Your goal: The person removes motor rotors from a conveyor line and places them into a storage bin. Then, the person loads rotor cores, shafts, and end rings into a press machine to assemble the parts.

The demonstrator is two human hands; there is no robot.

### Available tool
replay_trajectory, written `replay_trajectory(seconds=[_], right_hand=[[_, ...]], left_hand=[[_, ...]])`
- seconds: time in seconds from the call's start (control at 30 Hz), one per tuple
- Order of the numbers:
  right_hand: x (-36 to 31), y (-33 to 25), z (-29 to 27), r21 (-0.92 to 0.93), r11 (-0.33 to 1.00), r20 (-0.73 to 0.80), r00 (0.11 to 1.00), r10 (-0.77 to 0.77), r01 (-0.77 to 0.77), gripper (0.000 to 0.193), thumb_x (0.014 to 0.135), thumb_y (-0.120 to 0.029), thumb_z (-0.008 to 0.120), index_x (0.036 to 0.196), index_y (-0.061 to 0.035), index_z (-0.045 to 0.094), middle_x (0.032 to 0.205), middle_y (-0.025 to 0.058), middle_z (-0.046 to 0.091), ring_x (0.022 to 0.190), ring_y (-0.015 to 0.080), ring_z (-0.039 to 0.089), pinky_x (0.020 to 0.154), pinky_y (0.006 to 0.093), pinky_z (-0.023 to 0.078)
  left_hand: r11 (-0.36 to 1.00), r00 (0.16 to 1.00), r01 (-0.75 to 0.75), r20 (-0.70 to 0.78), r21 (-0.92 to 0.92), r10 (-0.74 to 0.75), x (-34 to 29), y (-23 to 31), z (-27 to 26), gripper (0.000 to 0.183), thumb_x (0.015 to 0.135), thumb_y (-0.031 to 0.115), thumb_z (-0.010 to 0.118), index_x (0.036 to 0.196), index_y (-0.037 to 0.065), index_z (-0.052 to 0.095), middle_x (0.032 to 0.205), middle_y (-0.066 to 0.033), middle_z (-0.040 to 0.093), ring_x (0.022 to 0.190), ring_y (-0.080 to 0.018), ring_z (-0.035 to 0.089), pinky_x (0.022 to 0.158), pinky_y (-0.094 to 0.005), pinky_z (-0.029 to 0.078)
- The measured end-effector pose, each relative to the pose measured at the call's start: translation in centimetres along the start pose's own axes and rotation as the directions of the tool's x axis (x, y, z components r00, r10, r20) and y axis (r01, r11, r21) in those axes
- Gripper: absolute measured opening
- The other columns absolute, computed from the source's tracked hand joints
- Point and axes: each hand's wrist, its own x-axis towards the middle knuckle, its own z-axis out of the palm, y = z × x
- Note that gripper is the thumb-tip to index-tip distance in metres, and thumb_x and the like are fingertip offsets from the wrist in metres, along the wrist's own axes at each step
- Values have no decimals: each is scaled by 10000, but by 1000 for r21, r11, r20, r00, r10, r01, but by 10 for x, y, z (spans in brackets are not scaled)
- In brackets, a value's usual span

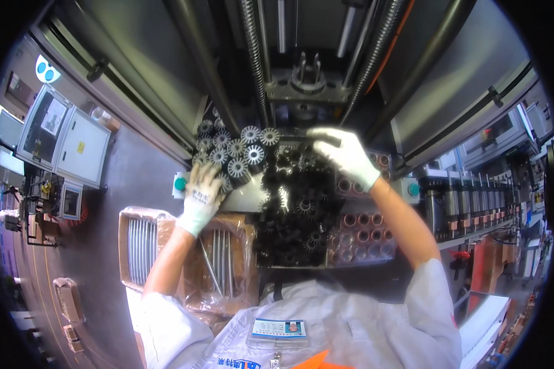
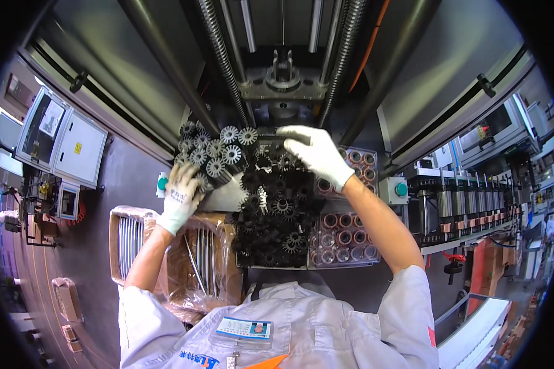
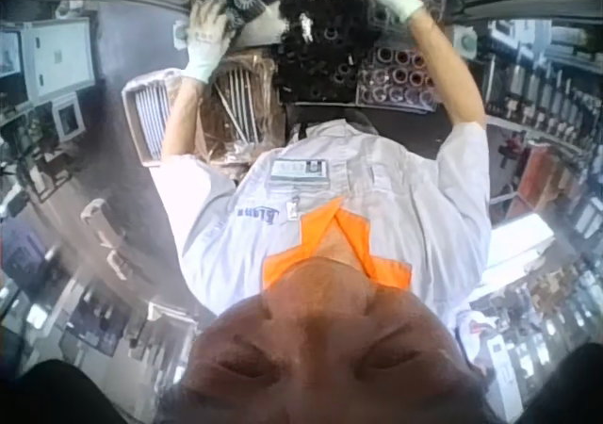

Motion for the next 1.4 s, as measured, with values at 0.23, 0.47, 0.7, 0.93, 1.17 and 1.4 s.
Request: replay_trajectory(seconds=[0.23,0.47,0.7,0.93,1.17,1.4], right_hand=[[93,-11,-30,-199,967,-255,944,-208,159,348,937,-102,593,1255,13,673,1154,145,740,1016,175,693,891,298,526],[156,31,-45,-251,968,-324,941,-98,14,380,872,-100,556,1209,-10,708,1173,166,731,1082,258,698,965,335,520],[127,25,-34,-431,900,-429,892,-140,-67,496,909,-186,569,1369,-2,562,1186,251,684,1137,395,644,1012,436,493],[-29,42,4,-614,772,94,986,-139,168,432,966,-308,601,1363,-143,566,1169,175,560,1011,376,642,876,450,538],[-54,46,15,-700,587,349,912,-217,407,532,895,-369,695,1374,-168,577,1161,152,582,975,303,659,832,428,534],[-42,68,26,-711,414,499,823,-272,568,239,881,-325,687,1019,-131,663,970,114,626,883,270,676,682,419,501]], left_hand=[[980,987,158,10,-120,-158,-13,39,-34,382,701,109,823,998,77,584,1349,-129,589,1319,-339,501,1169,-577,273],[798,924,290,-63,-529,-378,27,67,-69,358,711,-25,814,960,8,558,1330,-194,591,1174,-339,602,958,-381,502],[828,927,81,-263,-556,-267,126,80,-55,329,748,49,835,974,25,596,1327,-142,620,1030,-260,668,849,-361,550],[843,921,-67,-357,-533,-153,252,91,-25,325,758,44,809,1007,15,602,1275,-206,614,1057,-342,652,914,-378,527],[926,995,-91,-72,-368,69,319,76,-32,357,763,110,819,1004,-2,581,1070,-193,649,982,-361,646,862,-401,514],[961,998,60,27,-270,-54,304,79,36,284,736,162,822,953,41,684,965,-185,690,965,-361,664,841,-436,520]])
